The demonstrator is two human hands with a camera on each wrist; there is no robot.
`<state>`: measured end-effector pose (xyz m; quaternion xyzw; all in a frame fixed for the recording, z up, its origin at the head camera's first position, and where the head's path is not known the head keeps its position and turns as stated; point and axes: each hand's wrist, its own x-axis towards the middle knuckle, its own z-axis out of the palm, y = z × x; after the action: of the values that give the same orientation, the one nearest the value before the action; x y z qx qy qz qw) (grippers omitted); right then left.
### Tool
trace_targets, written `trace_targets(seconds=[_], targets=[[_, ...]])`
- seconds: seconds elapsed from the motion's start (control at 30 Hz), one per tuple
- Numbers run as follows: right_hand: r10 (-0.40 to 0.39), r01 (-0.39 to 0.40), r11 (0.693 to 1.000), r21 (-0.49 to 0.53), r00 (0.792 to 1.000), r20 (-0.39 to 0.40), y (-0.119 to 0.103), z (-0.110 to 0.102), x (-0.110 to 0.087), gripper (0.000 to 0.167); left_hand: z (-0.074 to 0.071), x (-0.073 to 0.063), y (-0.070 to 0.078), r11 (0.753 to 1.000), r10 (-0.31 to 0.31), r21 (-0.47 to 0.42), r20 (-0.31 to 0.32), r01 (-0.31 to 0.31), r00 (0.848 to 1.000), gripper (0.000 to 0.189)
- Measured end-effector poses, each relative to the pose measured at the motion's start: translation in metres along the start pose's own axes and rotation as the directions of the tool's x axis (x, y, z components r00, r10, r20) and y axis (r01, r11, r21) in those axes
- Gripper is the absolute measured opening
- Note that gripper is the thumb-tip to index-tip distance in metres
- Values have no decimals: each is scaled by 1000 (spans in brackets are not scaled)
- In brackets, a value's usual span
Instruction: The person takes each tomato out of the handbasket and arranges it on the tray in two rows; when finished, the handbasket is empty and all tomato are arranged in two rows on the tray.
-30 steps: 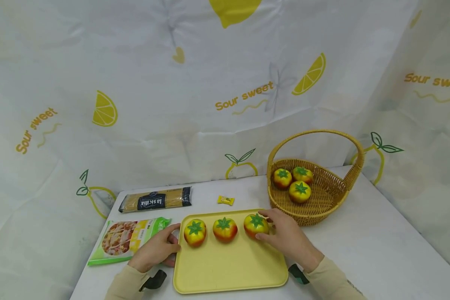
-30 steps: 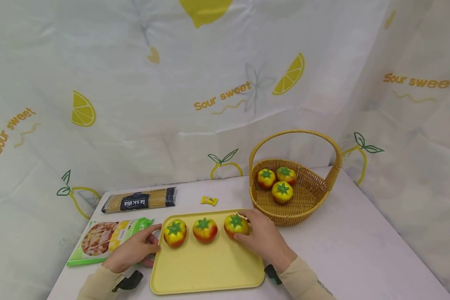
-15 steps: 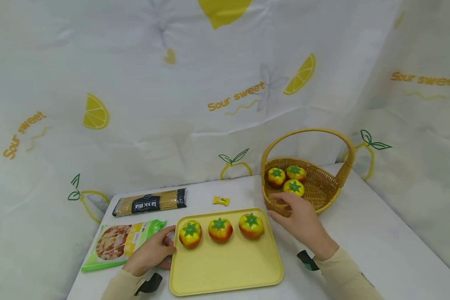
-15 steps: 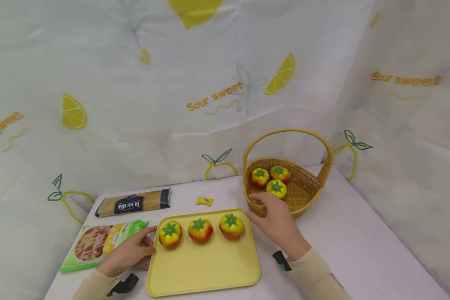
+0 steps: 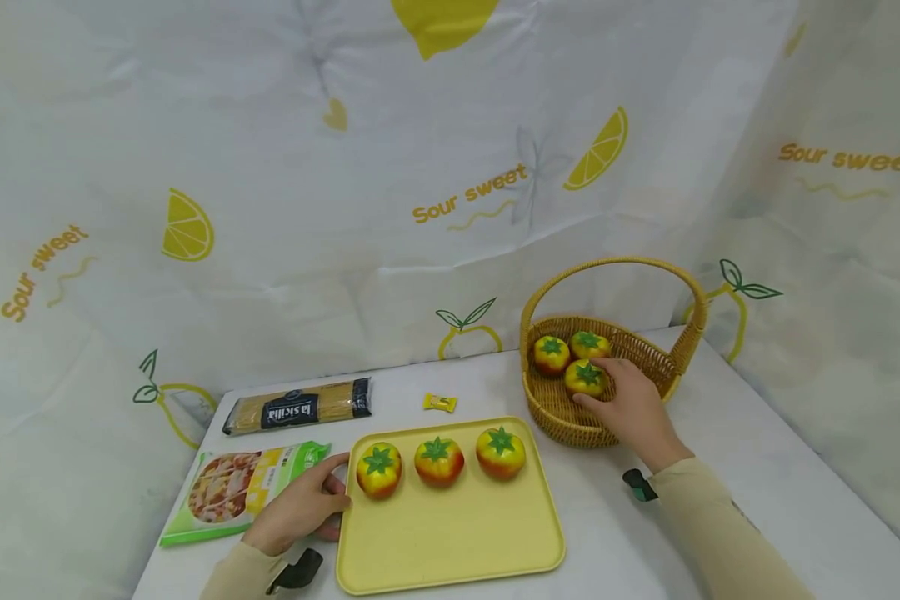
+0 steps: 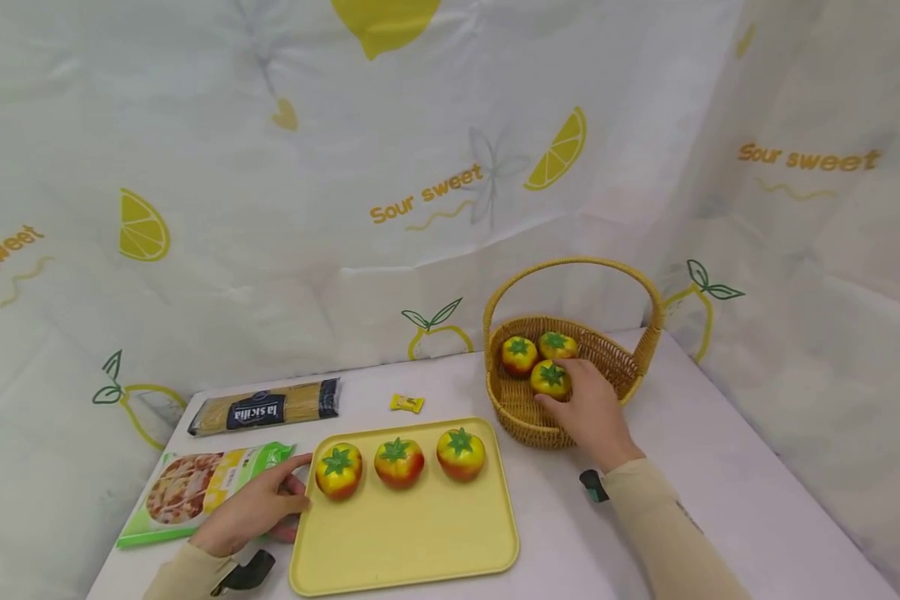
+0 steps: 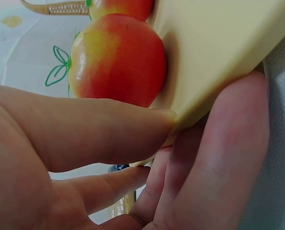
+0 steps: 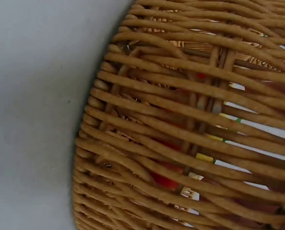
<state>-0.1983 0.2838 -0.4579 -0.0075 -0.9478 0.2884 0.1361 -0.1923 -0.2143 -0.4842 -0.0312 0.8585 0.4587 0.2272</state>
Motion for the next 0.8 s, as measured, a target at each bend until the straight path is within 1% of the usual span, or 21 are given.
trace_targets(seconds=[0.17, 0.3, 0.37, 0.47, 0.57, 0.8], targets=[[11, -11, 1000, -25, 1000, 29, 2, -2, 8, 75, 1, 0, 1, 1000, -2, 0, 4, 2, 1000, 75], [36, -32, 998, -49, 996, 80, 0, -5, 14, 78, 1, 1, 1, 1000, 1, -7, 17, -1, 1000, 75], [59, -52, 997, -62, 992, 110, -1, -6, 15, 80, 2, 1, 0, 1000, 1, -3, 17, -1, 1000, 75], [80, -71, 995, -74, 987, 137, -2, -5, 16, 80, 1, 1, -1, 1000, -1, 13, 9, 1, 1000, 75], [84, -74, 994, -75, 986, 145, -2, -3, 17, 79, 1, 2, -2, 1000, -7, 24, 2, 7, 1000, 75], [80, -68, 994, -86, 986, 145, 2, 0, 21, 76, 0, 3, -4, 1000, -2, 30, 7, 1, 1000, 75]])
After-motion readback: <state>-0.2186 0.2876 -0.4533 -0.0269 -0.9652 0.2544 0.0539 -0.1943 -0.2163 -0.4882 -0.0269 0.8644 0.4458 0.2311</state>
